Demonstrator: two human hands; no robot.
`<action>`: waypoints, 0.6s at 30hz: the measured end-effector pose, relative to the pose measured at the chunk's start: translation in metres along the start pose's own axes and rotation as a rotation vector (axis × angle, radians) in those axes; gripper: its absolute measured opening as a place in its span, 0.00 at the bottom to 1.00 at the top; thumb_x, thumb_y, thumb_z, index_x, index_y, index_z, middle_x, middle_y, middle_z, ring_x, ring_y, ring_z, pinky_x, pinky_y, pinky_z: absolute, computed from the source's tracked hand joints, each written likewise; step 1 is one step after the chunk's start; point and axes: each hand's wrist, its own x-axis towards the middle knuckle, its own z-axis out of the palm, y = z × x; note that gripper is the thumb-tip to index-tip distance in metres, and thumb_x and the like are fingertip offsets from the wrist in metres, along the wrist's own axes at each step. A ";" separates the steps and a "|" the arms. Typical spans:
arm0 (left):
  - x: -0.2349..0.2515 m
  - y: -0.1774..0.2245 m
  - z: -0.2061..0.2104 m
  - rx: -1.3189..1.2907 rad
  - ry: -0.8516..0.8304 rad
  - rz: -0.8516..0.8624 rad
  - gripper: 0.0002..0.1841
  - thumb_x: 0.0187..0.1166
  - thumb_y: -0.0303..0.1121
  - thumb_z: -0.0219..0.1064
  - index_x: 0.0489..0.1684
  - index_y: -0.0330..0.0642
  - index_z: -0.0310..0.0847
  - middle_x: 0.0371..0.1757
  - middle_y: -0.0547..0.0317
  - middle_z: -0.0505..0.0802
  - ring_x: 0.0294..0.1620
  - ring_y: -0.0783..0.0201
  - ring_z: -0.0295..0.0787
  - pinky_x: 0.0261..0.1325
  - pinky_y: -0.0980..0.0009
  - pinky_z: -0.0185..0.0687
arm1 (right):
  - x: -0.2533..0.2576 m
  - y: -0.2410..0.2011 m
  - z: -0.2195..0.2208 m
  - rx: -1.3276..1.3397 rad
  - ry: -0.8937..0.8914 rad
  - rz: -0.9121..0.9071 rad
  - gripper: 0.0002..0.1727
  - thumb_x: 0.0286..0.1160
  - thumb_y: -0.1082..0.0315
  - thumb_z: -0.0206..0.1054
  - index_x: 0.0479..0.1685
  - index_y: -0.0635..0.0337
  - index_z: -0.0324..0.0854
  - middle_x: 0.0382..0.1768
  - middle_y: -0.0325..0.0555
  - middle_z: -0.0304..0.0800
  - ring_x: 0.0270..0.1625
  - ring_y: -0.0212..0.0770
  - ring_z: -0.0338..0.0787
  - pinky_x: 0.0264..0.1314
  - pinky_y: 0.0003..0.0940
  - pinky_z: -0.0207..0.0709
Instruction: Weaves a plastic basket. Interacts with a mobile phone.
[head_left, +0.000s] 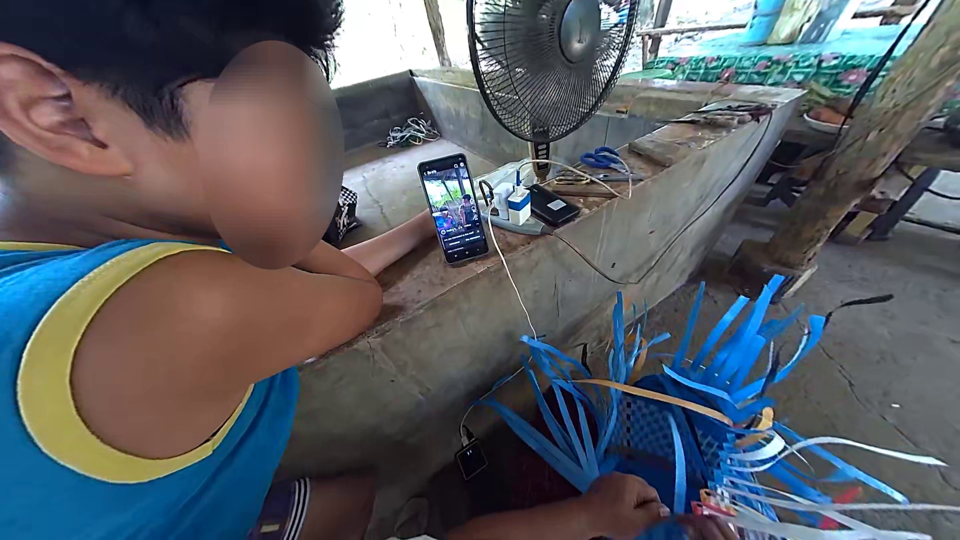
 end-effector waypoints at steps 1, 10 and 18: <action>0.001 0.002 -0.001 0.000 -0.020 0.032 0.21 0.92 0.34 0.53 0.46 0.21 0.85 0.46 0.31 0.89 0.52 0.40 0.87 0.62 0.44 0.78 | 0.009 -0.001 0.001 0.020 0.031 0.032 0.13 0.83 0.74 0.59 0.43 0.75 0.88 0.45 0.68 0.91 0.54 0.64 0.91 0.64 0.56 0.82; 0.007 0.024 -0.008 0.138 -0.112 -0.063 0.16 0.88 0.25 0.57 0.61 0.17 0.80 0.64 0.22 0.83 0.71 0.31 0.80 0.77 0.43 0.72 | 0.043 -0.025 -0.003 0.419 -0.061 0.628 0.29 0.92 0.65 0.46 0.85 0.77 0.58 0.68 0.70 0.81 0.61 0.49 0.88 0.66 0.45 0.81; 0.030 0.020 -0.001 -0.095 -0.082 -0.440 0.32 0.91 0.53 0.55 0.56 0.22 0.83 0.56 0.26 0.88 0.62 0.35 0.86 0.69 0.35 0.74 | -0.028 0.002 0.004 0.611 0.155 0.195 0.16 0.82 0.77 0.56 0.58 0.85 0.78 0.65 0.62 0.85 0.68 0.37 0.85 0.73 0.34 0.80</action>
